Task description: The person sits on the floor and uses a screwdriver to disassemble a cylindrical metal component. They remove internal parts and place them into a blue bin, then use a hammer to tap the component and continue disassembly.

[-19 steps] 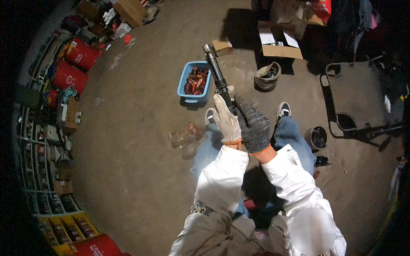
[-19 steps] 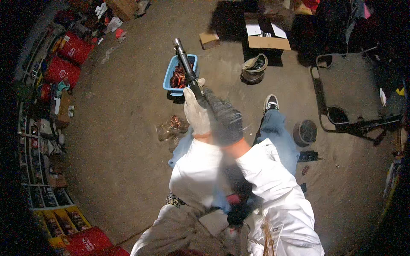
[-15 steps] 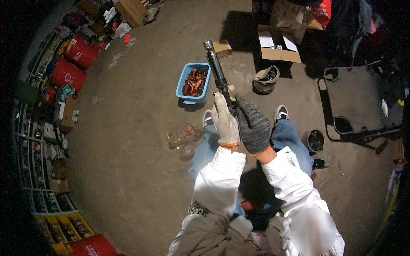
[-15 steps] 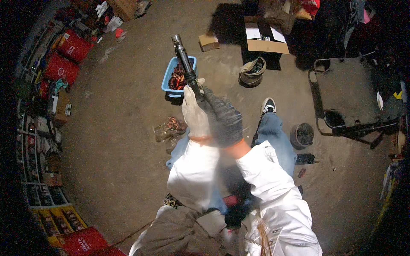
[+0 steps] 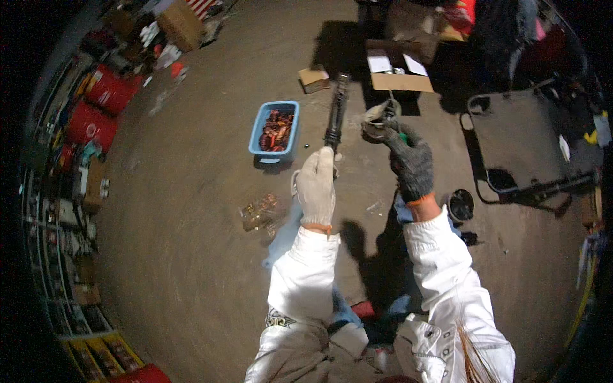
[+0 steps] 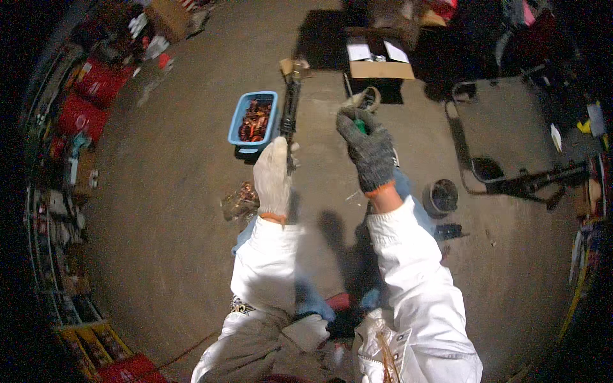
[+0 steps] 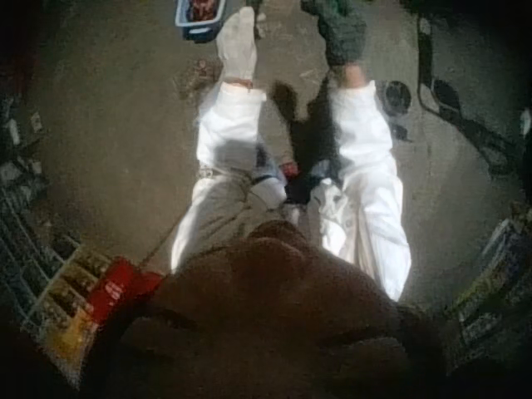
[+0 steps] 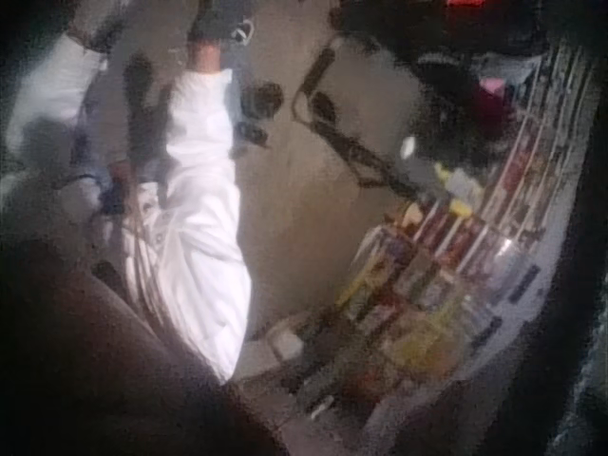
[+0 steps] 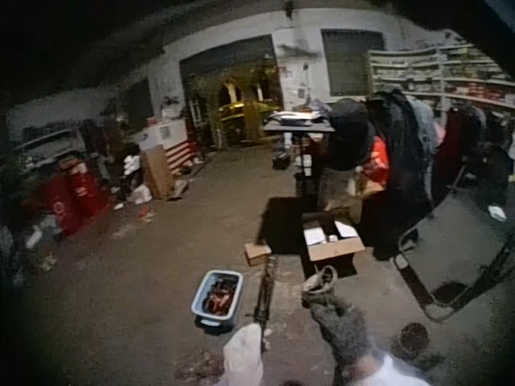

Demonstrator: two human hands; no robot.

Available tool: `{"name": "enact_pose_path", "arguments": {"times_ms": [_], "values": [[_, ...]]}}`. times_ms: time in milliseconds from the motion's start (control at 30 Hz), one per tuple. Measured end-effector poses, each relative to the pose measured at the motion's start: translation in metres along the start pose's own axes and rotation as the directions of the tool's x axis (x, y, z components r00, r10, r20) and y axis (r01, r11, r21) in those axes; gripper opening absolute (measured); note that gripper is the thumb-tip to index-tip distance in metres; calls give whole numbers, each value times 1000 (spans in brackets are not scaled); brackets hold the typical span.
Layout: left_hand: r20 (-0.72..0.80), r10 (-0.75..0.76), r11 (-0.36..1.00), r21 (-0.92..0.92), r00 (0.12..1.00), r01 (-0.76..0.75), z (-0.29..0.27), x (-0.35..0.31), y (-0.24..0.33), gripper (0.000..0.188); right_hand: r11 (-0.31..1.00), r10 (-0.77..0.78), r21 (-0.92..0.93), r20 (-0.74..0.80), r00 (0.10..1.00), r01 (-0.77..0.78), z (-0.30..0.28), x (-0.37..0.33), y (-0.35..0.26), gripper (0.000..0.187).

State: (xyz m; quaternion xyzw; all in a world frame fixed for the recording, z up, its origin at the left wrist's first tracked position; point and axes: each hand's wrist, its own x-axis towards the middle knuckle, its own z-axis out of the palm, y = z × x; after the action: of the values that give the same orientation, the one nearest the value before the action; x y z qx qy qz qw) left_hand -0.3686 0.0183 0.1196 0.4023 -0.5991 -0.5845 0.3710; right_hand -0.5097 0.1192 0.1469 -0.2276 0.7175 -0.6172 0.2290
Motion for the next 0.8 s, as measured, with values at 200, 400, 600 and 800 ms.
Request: {"name": "enact_pose_path", "arguments": {"times_ms": [200,400,600,800], "values": [[260,106,938,295,960,-183,30,-30,3,34,849,108,517,36,994,-111,8,15,19,28],[321,103,903,368,942,-224,18,-30,2,31,490,128,870,-135,983,56,-26,38,5,20],[299,-87,996,52,950,75,4,-19,3,34,203,288,943,199,937,-263,-30,42,18,17],[312,-142,958,-194,939,209,-4,-15,4,57,-48,161,912,409,898,-407,-25,50,36,16]]}}
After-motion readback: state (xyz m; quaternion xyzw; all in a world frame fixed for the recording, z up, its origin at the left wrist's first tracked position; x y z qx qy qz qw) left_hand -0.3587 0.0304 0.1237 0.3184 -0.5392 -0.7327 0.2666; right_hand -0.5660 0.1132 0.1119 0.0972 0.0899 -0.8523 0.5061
